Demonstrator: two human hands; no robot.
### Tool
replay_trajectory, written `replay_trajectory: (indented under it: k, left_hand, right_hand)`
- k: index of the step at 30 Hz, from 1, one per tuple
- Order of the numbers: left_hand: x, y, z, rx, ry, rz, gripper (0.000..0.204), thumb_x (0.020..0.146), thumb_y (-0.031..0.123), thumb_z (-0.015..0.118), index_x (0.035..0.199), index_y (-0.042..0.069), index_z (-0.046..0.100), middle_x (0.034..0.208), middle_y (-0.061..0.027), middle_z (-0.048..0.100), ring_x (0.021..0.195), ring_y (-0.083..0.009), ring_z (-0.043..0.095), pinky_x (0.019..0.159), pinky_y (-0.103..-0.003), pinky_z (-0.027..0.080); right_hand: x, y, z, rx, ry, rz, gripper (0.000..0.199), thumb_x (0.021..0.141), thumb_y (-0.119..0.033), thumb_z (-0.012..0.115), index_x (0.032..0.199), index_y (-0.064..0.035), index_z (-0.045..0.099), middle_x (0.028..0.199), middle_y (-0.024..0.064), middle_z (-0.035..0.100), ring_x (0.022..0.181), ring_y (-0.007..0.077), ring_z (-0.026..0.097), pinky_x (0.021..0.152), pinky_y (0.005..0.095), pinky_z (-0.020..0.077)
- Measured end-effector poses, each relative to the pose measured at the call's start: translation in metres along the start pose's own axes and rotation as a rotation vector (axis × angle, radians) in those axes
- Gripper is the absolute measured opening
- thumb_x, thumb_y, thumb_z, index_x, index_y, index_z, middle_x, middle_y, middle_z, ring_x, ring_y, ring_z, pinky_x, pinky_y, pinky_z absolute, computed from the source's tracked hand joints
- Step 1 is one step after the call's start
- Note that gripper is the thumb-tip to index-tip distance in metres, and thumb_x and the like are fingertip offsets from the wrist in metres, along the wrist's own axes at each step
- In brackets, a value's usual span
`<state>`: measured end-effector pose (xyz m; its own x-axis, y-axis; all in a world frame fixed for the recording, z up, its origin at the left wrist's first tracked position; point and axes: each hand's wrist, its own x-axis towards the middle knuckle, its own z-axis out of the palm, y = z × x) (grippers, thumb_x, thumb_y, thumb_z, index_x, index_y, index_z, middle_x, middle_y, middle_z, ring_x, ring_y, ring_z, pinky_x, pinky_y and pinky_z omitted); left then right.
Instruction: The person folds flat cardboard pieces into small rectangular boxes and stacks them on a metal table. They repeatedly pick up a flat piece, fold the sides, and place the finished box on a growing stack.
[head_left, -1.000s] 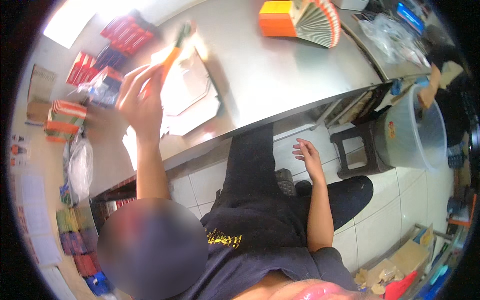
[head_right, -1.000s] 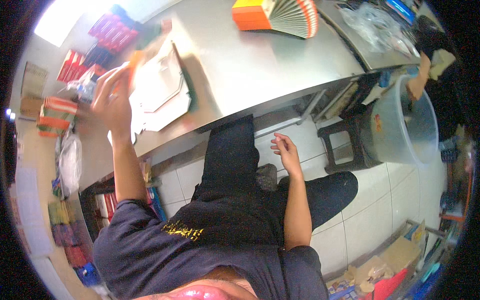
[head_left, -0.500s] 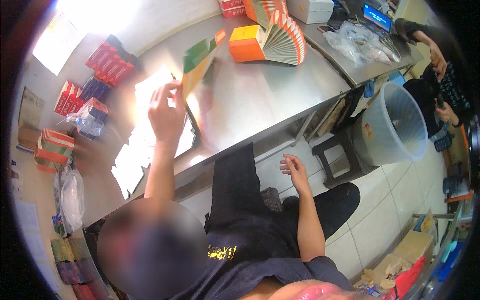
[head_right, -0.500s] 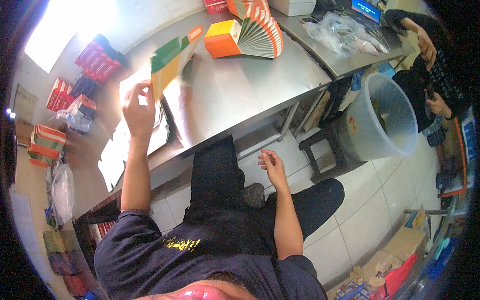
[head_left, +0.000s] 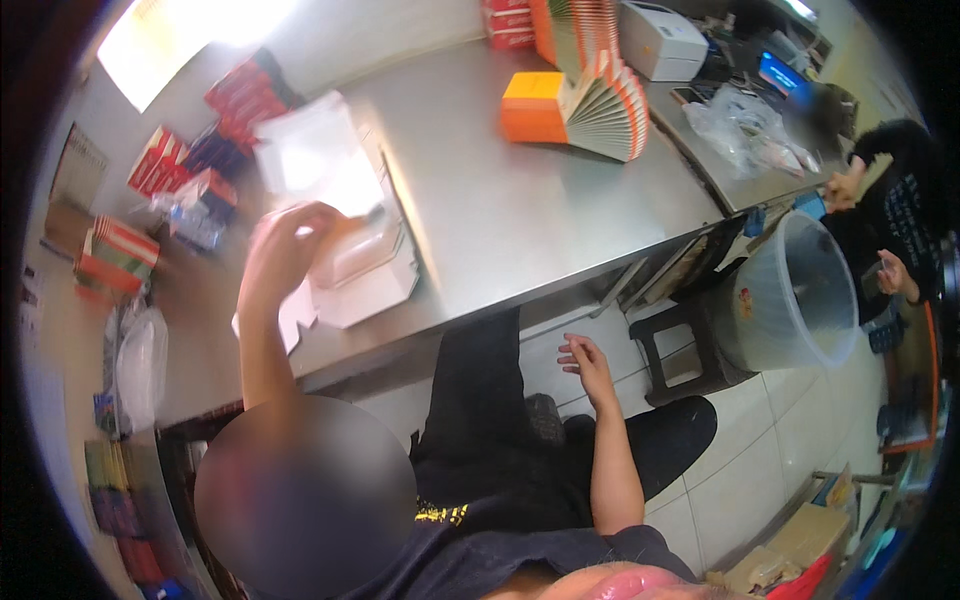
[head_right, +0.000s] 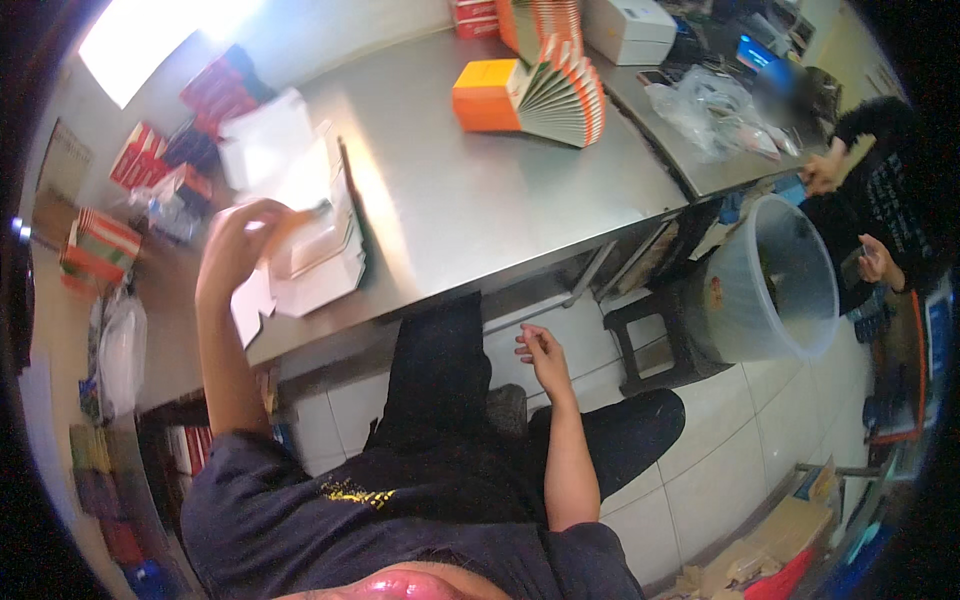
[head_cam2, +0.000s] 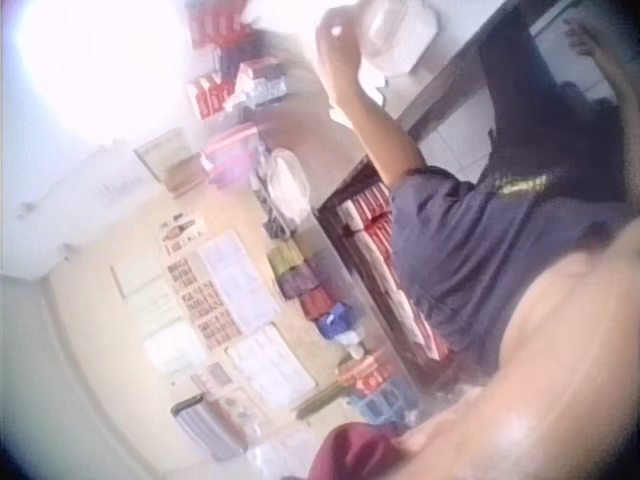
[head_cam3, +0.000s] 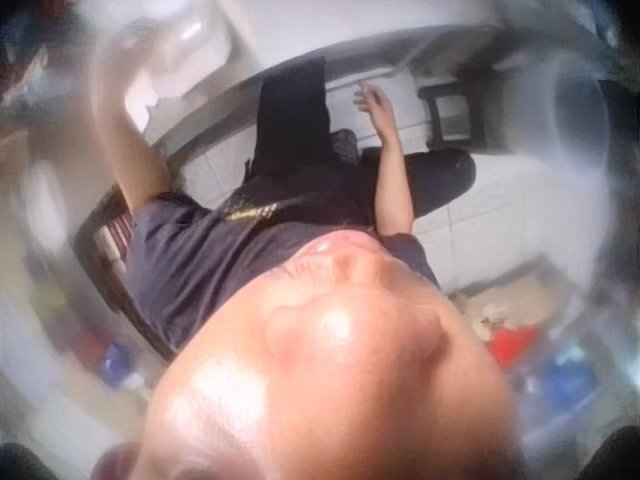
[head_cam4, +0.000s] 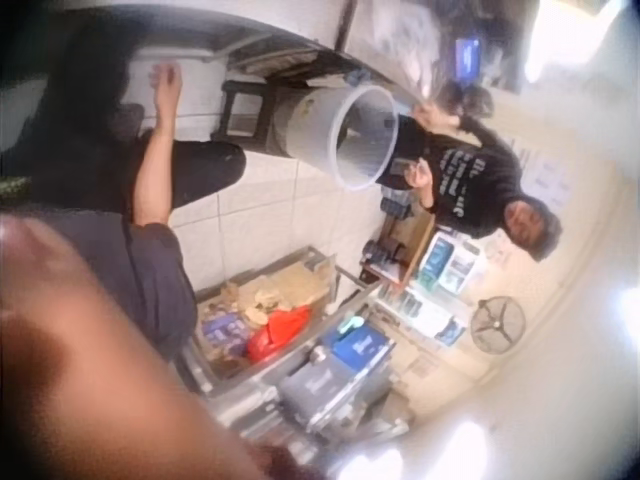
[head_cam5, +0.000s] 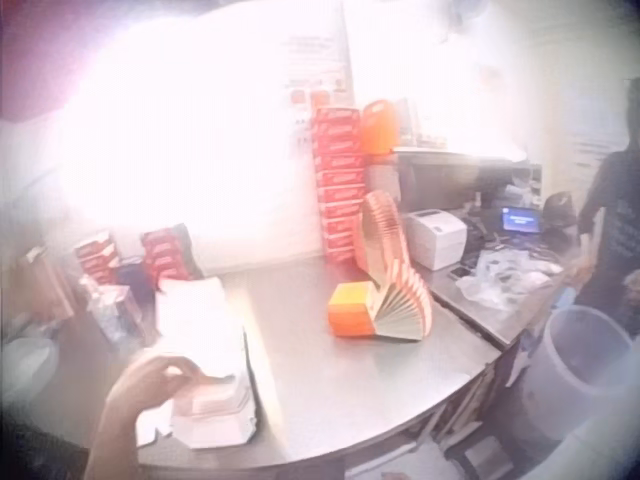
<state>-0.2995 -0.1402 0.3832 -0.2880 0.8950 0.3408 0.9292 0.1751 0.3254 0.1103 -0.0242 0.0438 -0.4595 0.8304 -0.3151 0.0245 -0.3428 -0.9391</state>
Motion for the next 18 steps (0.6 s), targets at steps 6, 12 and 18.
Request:
replay_trajectory:
  k: [6,12,18]
  left_hand:
    - [0.010,-0.077,0.041,-0.025,0.158,-0.098,0.017,0.093,0.013,0.069,0.107,0.005,0.073,0.102,-0.0139,0.075,0.092,-0.0275,0.073,0.084,-0.037,0.054]
    - [0.013,-0.016,0.002,0.052,1.065,0.209,0.015,0.088,0.004,0.074,0.103,0.005,0.076,0.099,-0.0101,0.076,0.088,-0.0239,0.071,0.081,-0.034,0.054]
    - [-0.006,0.109,0.039,-0.336,0.890,0.642,0.025,0.077,-0.006,0.071,0.098,0.005,0.079,0.087,-0.0065,0.074,0.076,-0.0212,0.066,0.070,-0.032,0.053]
  right_hand:
    - [-0.010,-0.009,0.010,-0.032,-0.063,0.033,0.044,0.104,-0.039,0.057,0.132,-0.0057,0.061,0.112,0.0108,0.068,0.097,0.0186,0.066,0.084,0.0320,0.0522]
    - [-0.013,0.002,0.003,-0.084,0.003,0.028,0.045,0.104,-0.038,0.057,0.135,-0.0062,0.058,0.114,0.0114,0.067,0.098,0.0195,0.067,0.086,0.0327,0.0529]
    - [-0.037,-0.056,0.040,-0.307,0.474,-0.749,0.068,0.091,-0.030,0.076,0.146,-0.0069,0.044,0.139,0.0193,0.051,0.116,0.0257,0.060,0.095,0.0410,0.0505]
